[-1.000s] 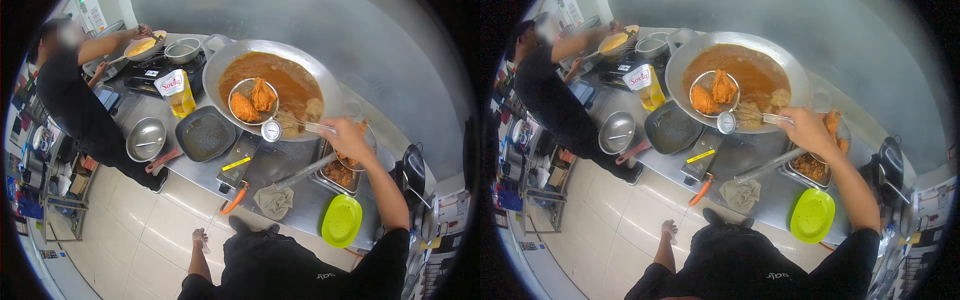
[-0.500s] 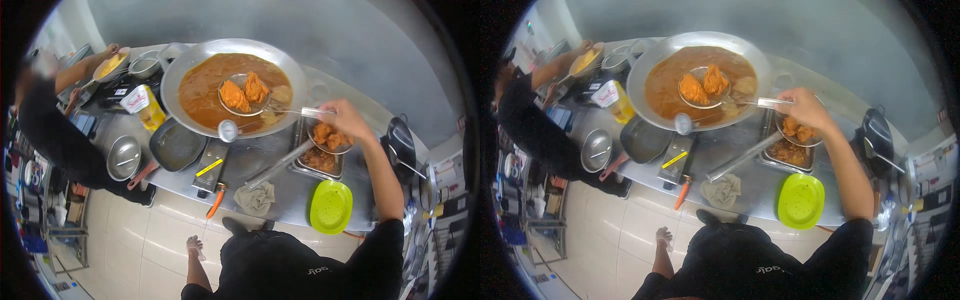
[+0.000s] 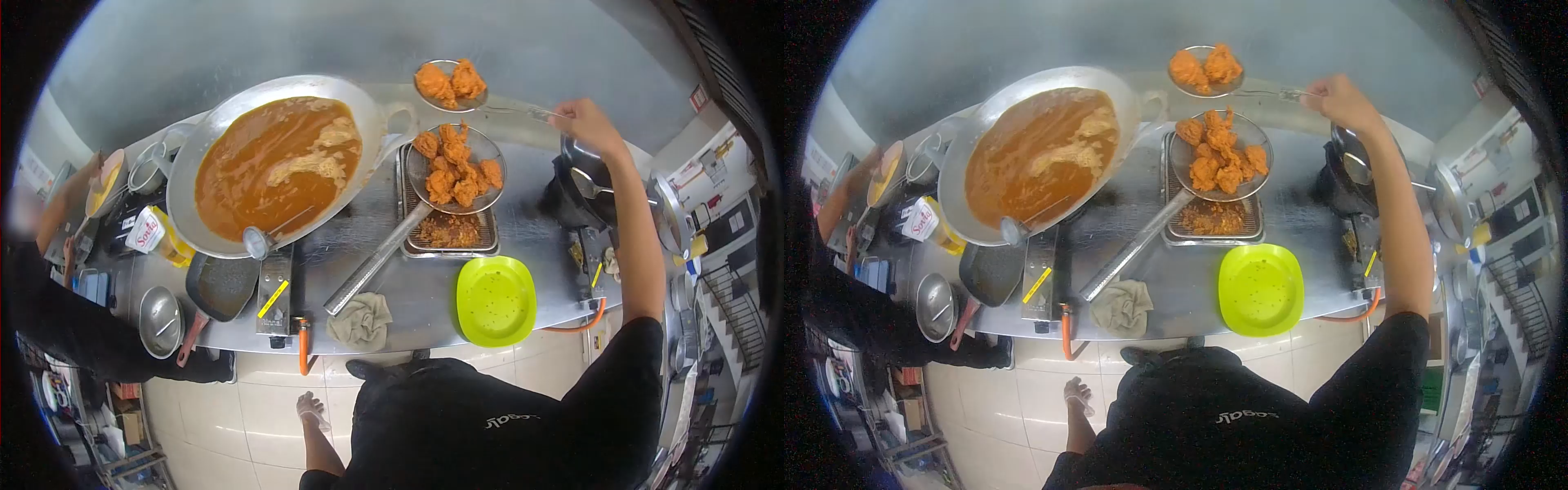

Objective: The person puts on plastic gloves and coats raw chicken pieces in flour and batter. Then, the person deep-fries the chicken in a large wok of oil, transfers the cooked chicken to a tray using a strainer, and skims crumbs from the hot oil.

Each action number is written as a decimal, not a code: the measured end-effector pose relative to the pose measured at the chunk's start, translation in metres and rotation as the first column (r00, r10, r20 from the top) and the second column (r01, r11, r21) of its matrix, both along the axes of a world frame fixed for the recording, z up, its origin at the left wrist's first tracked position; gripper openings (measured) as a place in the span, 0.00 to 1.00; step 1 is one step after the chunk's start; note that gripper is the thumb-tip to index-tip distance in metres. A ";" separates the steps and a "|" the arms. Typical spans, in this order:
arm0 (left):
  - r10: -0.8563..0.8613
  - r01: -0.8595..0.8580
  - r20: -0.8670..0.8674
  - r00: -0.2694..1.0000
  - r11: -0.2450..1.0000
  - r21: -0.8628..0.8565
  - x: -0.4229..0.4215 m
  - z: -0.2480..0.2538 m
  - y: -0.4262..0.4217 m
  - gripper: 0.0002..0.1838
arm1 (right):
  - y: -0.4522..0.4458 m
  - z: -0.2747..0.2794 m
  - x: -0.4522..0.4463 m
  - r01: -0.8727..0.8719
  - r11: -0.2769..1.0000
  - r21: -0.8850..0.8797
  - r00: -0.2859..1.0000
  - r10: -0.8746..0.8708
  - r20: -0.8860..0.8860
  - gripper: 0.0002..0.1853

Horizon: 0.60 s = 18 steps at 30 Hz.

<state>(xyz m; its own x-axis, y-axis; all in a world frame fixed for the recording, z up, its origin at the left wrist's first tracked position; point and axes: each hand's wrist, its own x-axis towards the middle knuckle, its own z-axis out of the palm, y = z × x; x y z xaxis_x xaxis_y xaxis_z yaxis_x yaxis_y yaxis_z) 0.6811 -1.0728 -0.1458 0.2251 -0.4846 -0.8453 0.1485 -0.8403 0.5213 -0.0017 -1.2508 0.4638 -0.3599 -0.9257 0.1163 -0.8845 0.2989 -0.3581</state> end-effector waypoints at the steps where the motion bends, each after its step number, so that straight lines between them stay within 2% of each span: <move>1: 0.002 -0.002 0.003 1.000 1.000 -0.006 -0.006 0.004 -0.005 0.17 | 0.002 0.001 -0.014 0.021 0.999 0.033 1.000 -0.020 -0.017 0.15; 6: 0.008 -0.012 -0.047 0.999 0.997 -0.079 -0.026 0.017 -0.013 0.15 | -0.001 -0.030 -0.050 0.154 0.987 0.041 0.922 -0.128 -0.366 0.12; 8: 0.004 -0.009 -0.052 0.999 0.996 -0.088 -0.030 0.017 -0.008 0.15 | 0.000 -0.054 -0.043 0.155 0.988 0.013 0.824 -0.123 -0.553 0.10; 10: 0.009 -0.013 -0.049 0.999 0.997 -0.082 -0.035 0.019 -0.002 0.15 | -0.007 -0.100 -0.054 0.211 0.973 0.093 0.668 -0.074 -0.741 0.08; 13: 0.024 -0.024 -0.027 0.999 1.000 -0.007 -0.036 0.015 0.008 0.15 | -0.011 -0.148 -0.071 0.204 0.964 0.173 0.595 0.018 -0.803 0.08; 18: 0.063 -0.062 -0.005 0.998 0.997 0.036 -0.031 0.011 0.021 0.16 | -0.005 -0.138 -0.062 0.175 0.968 0.180 0.564 0.052 -0.824 0.07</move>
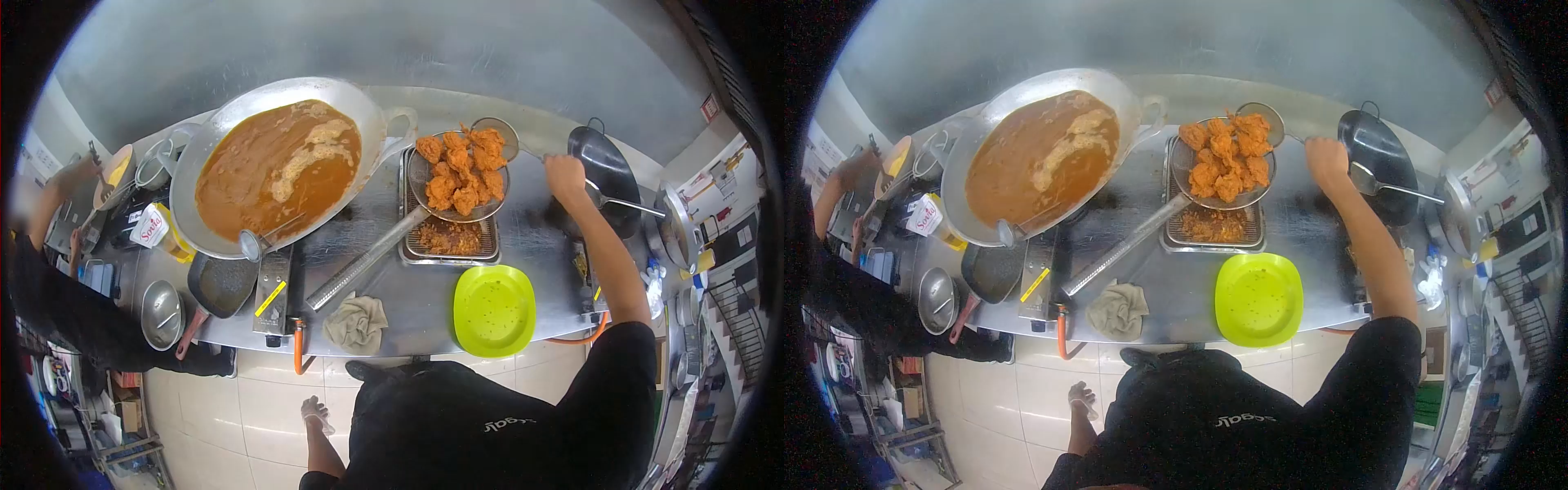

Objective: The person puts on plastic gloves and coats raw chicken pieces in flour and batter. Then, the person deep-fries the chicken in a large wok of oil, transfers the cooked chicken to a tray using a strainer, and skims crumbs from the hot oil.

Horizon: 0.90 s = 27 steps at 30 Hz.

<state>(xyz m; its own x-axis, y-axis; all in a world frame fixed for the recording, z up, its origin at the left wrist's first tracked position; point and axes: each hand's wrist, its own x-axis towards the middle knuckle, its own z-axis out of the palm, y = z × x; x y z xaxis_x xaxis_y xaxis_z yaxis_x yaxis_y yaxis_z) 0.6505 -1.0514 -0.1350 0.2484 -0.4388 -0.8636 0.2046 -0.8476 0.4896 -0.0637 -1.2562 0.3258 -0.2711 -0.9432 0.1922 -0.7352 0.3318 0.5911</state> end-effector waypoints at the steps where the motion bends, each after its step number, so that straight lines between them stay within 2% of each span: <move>1: 0.017 -0.017 -0.011 1.000 1.000 -0.001 0.001 0.001 0.005 0.16 | 0.002 0.006 0.005 -0.017 1.000 -0.003 1.000 0.017 -0.016 0.07; 4: 0.009 -0.010 -0.020 1.000 1.000 -0.029 0.001 -0.003 0.007 0.17 | 0.000 0.020 0.003 0.006 0.998 -0.069 1.000 -0.008 -0.028 0.06; 7: 0.003 -0.008 -0.067 0.998 0.997 -0.083 0.000 -0.010 0.007 0.17 | 0.006 0.036 0.008 -0.008 0.998 -0.062 0.999 0.006 -0.042 0.06; 10: 0.013 -0.016 -0.042 0.999 0.997 -0.072 -0.005 -0.013 0.002 0.17 | 0.009 0.049 0.023 -0.032 0.997 -0.074 0.999 0.030 -0.032 0.06; 13: -0.001 -0.003 -0.054 0.999 0.997 -0.074 -0.008 -0.011 -0.002 0.17 | 0.006 0.057 0.029 0.026 0.999 -0.028 1.000 -0.026 0.010 0.06; 16: 0.001 -0.002 -0.019 1.000 0.999 -0.050 -0.010 -0.007 -0.006 0.17 | 0.005 0.066 0.031 0.066 0.994 -0.085 0.997 -0.062 0.052 0.07; 19: 0.019 -0.021 -0.031 0.999 0.998 -0.061 -0.008 0.000 -0.006 0.17 | 0.004 0.083 0.020 -0.040 0.961 -0.272 0.957 0.116 0.267 0.09; 21: 0.051 -0.056 -0.054 0.997 0.994 -0.093 -0.003 0.004 -0.002 0.16 | -0.015 0.088 -0.025 -0.040 0.963 -0.265 0.830 0.179 0.528 0.11; 24: 0.098 -0.103 -0.045 0.994 0.987 -0.123 0.002 0.007 -0.001 0.16 | -0.045 0.121 0.005 -0.006 0.961 -0.275 0.645 0.214 0.734 0.14; 27: 0.127 -0.126 0.003 0.992 0.987 -0.096 0.008 0.009 -0.005 0.16 | -0.082 0.139 0.071 -0.300 0.880 -0.368 0.750 0.455 0.479 0.13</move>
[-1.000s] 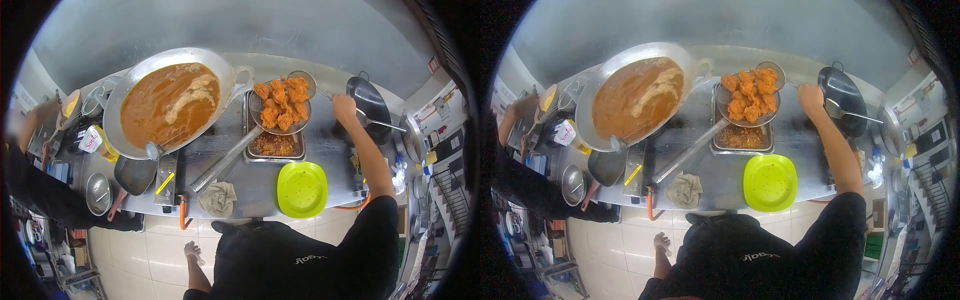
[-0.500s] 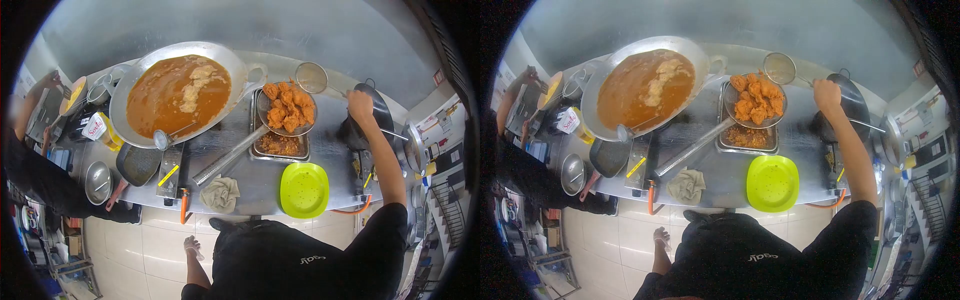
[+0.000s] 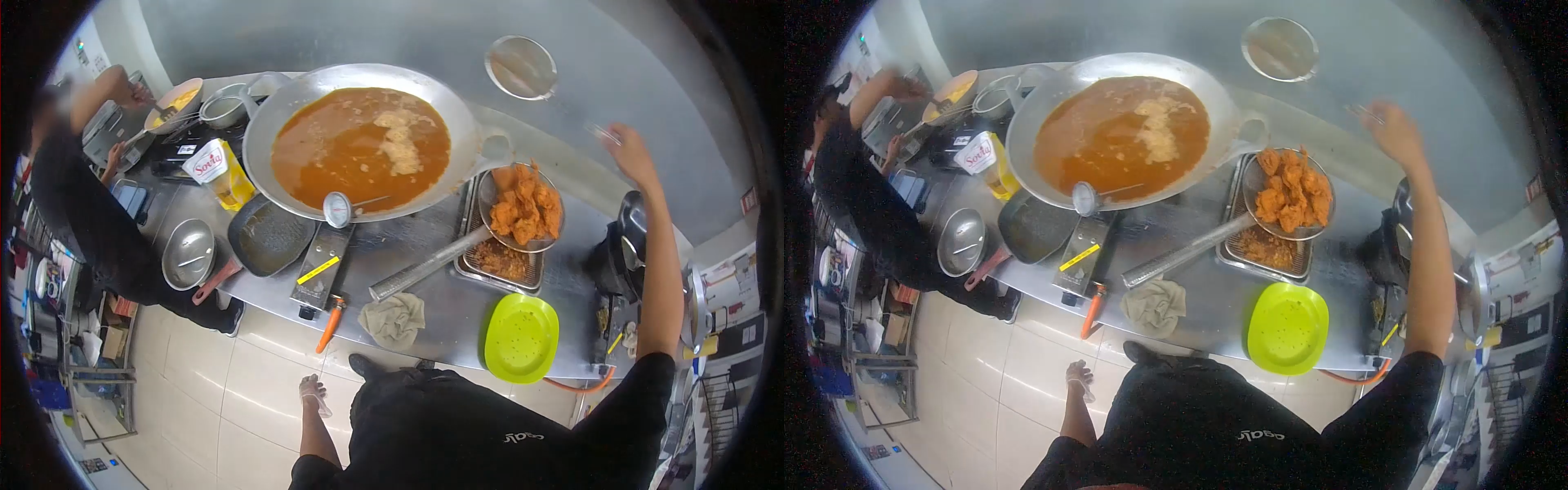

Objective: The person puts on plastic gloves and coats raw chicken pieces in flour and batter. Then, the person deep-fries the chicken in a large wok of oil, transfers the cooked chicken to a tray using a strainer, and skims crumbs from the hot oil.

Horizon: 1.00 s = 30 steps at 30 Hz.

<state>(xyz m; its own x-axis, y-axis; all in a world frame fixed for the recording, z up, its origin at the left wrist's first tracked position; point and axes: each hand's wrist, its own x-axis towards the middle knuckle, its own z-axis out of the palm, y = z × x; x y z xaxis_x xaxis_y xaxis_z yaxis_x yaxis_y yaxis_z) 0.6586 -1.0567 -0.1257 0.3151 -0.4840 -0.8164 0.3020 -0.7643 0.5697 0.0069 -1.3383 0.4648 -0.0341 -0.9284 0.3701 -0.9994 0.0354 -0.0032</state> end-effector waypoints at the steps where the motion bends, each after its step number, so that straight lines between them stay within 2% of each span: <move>1: 0.009 -0.009 0.017 1.000 1.000 0.017 0.002 0.000 -0.002 0.17 | -0.009 0.004 0.036 0.015 1.000 -0.025 0.999 -0.016 -0.043 0.13; 2: 0.023 -0.023 -0.006 1.000 1.000 -0.017 0.004 0.001 -0.003 0.17 | -0.019 0.005 0.075 0.030 0.998 -0.053 0.996 -0.034 -0.083 0.13; 4: 0.048 -0.052 -0.052 0.997 0.995 -0.087 0.010 -0.005 0.001 0.17 | -0.045 0.004 0.131 0.097 0.994 0.051 0.967 -0.082 -0.241 0.12; 6: 0.068 -0.074 -0.063 0.996 0.991 -0.107 0.011 -0.004 0.004 0.17 | -0.079 -0.013 0.162 0.003 0.998 -0.064 0.873 -0.034 -0.486 0.08; 8: 0.095 -0.101 -0.071 0.993 0.991 -0.089 0.015 -0.007 0.008 0.17 | -0.119 -0.036 0.178 -0.038 0.997 -0.065 0.772 -0.012 -0.636 0.05; 9: 0.065 -0.066 -0.021 0.998 0.993 -0.094 0.017 -0.016 0.014 0.18 | -0.128 -0.049 0.187 -0.052 0.998 -0.036 0.760 0.016 -0.649 0.05; 11: 0.098 -0.101 -0.043 0.994 0.991 -0.084 0.022 -0.025 0.028 0.18 | -0.145 -0.071 0.206 -0.079 0.997 0.022 0.733 0.073 -0.677 0.05; 13: 0.134 -0.139 -0.071 0.988 0.988 -0.074 0.027 -0.036 0.043 0.18 | -0.147 -0.095 0.228 -0.090 0.982 0.168 0.716 0.181 -0.674 0.06; 15: 0.168 -0.174 -0.103 0.980 0.983 -0.059 0.029 -0.049 0.064 0.17 | -0.131 -0.100 0.264 -0.109 0.948 0.298 0.788 0.265 -0.555 0.05; 19: 0.230 -0.231 -0.111 0.967 0.973 0.003 0.032 -0.050 0.091 0.17 | -0.111 -0.095 0.314 -0.138 0.858 0.494 0.823 0.378 -0.425 0.07; 24: 0.245 -0.238 -0.087 0.966 0.968 0.080 0.038 -0.045 0.093 0.16 | -0.095 -0.091 0.347 -0.223 0.804 0.551 0.879 0.410 -0.243 0.09; 27: 0.251 -0.249 -0.080 0.965 0.968 0.036 0.041 -0.045 0.085 0.15 | -0.100 -0.113 0.337 -0.387 0.814 0.434 0.838 0.507 -0.202 0.11; 30: 0.287 -0.304 -0.137 0.948 0.946 -0.117 0.042 -0.043 0.072 0.14 | -0.073 -0.089 0.347 -0.432 0.723 0.540 0.893 0.428 0.141 0.11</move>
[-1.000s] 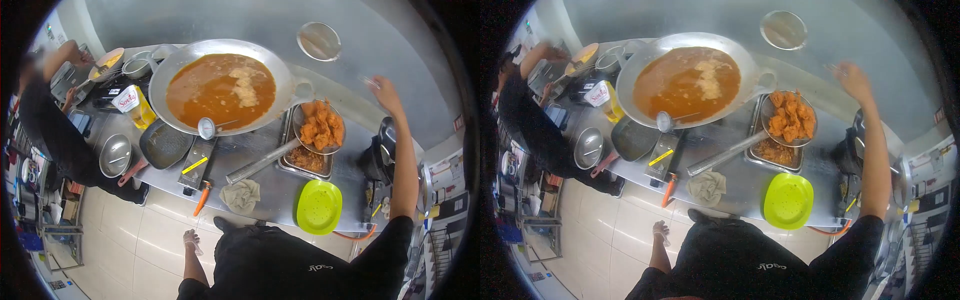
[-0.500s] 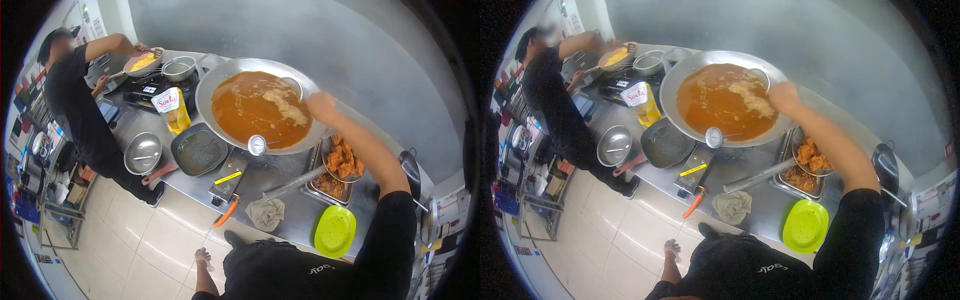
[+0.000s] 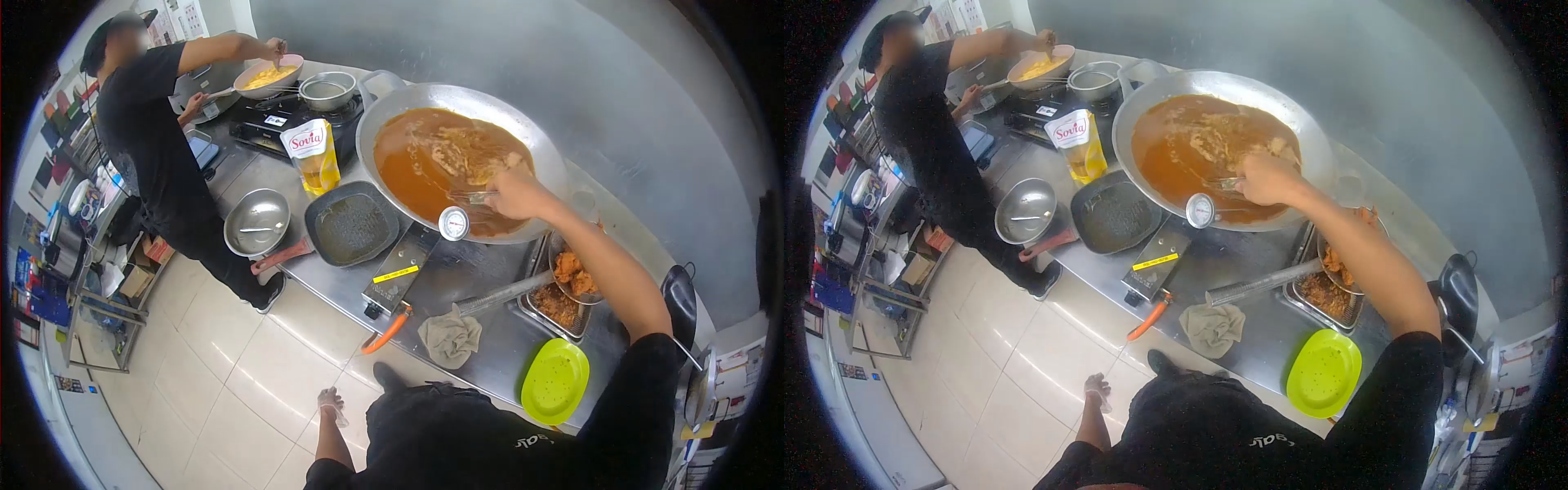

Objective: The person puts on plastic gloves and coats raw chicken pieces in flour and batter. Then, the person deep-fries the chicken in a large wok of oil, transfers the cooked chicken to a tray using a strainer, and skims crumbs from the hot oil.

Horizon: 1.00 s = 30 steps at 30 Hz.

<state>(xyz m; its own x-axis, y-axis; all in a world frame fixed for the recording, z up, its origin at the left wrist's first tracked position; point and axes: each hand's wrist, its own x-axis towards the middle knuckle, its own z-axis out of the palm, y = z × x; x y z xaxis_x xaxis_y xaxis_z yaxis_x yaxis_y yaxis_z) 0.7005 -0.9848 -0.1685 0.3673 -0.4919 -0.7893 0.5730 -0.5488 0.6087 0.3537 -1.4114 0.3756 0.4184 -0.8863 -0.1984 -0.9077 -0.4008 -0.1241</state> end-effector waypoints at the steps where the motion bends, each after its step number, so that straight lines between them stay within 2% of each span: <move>1: -0.050 0.049 0.032 0.998 0.998 0.043 0.000 0.003 -0.007 0.14 | 0.004 0.000 -0.003 -0.009 1.000 0.012 0.999 0.009 0.045 0.11; 3: -0.088 0.085 0.035 0.996 0.994 0.064 0.000 0.009 -0.022 0.15 | 0.012 0.001 -0.011 -0.026 0.999 0.034 0.991 0.021 0.135 0.12; 6: -0.156 0.152 0.089 0.984 0.987 0.049 -0.002 0.021 -0.041 0.18 | 0.031 0.010 -0.020 -0.031 0.999 0.026 0.986 0.026 0.163 0.11; 9: -0.229 0.233 0.162 0.960 0.972 -0.004 -0.011 0.048 -0.068 0.20 | 0.050 0.019 -0.029 0.012 0.994 0.108 0.982 -0.032 0.185 0.11; 12: -0.184 0.215 0.253 0.950 0.971 -0.101 -0.026 0.081 -0.099 0.15 | 0.059 0.008 -0.050 -0.027 1.000 -0.002 0.972 0.027 0.233 0.11; 13: -0.189 0.214 0.301 0.935 0.975 -0.054 -0.030 0.089 -0.113 0.13 | 0.065 0.011 -0.054 -0.008 1.000 -0.005 0.973 0.009 0.230 0.11; 16: -0.097 0.166 0.298 0.950 0.962 -0.216 -0.040 0.119 -0.142 0.13 | 0.082 0.020 -0.064 0.055 0.997 -0.049 0.977 -0.043 0.207 0.11; 21: -0.071 0.229 0.401 0.913 0.904 -0.361 -0.075 0.188 -0.185 0.11 | 0.094 0.016 -0.100 0.147 0.974 -0.175 0.981 -0.120 0.153 0.11; 24: -0.086 0.316 0.447 0.890 0.824 -0.470 -0.106 0.219 -0.199 0.12 | 0.100 0.009 -0.136 0.289 0.943 -0.162 0.946 -0.255 0.202 0.11; 26: -0.103 0.393 0.493 0.864 0.749 -0.534 -0.135 0.246 -0.203 0.14 | 0.099 0.005 -0.175 0.306 0.941 -0.145 0.924 -0.256 0.284 0.13; 28: -0.114 0.369 0.434 0.894 0.737 -0.567 -0.173 0.271 -0.209 0.16 | 0.110 0.011 -0.207 0.346 0.921 -0.180 0.901 -0.274 0.335 0.14; 30: -0.120 0.311 0.330 0.936 0.720 -0.621 -0.198 0.266 -0.218 0.17 | 0.123 0.019 -0.244 0.373 0.914 -0.158 0.889 -0.303 0.342 0.18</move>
